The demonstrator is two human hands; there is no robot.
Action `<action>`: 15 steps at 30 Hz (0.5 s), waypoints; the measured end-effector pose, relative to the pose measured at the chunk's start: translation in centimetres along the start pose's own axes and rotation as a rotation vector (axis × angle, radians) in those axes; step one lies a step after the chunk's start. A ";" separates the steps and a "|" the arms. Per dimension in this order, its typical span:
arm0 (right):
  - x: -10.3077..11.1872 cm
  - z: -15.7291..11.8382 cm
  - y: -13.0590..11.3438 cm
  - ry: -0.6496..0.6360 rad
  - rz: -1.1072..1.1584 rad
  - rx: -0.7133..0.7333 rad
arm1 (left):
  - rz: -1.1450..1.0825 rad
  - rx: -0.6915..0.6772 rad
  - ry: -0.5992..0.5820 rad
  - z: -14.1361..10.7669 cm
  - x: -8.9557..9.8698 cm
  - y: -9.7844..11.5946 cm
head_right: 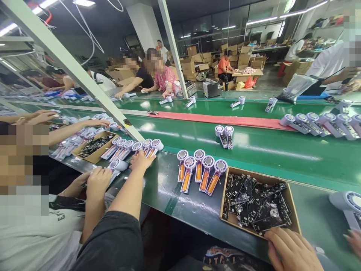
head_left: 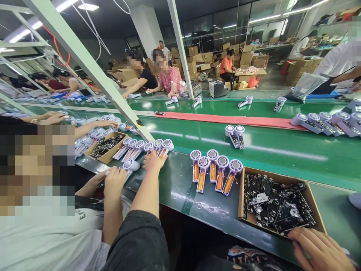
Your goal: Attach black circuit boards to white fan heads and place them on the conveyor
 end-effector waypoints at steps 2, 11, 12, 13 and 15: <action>0.4 0.4 -0.4 0.000 -0.017 0.009 | 0.010 -0.049 -0.026 -1.8 -0.7 0.4; 2.7 2.8 -2.1 -0.023 0.010 0.030 | 0.051 -0.133 -0.063 -10.5 -4.8 2.4; 2.8 2.8 -2.0 -0.040 0.027 -0.004 | 0.056 -0.134 -0.072 -11.0 -4.8 2.5; 2.9 2.7 -1.9 -0.061 0.044 -0.034 | 0.063 -0.137 -0.082 -11.5 -4.8 2.6; 2.9 2.4 -1.8 -0.109 0.095 -0.074 | 0.076 -0.188 -0.056 -13.0 -4.3 3.5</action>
Point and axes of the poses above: each hand's wrist, its own z-axis towards the middle knuckle, its own x-axis out of the back of the hand, y = z × x, the point moved 8 cm from there along z, towards the middle knuckle, and after that the axes turned 5 degrees about -y, right-handed, at the moved point
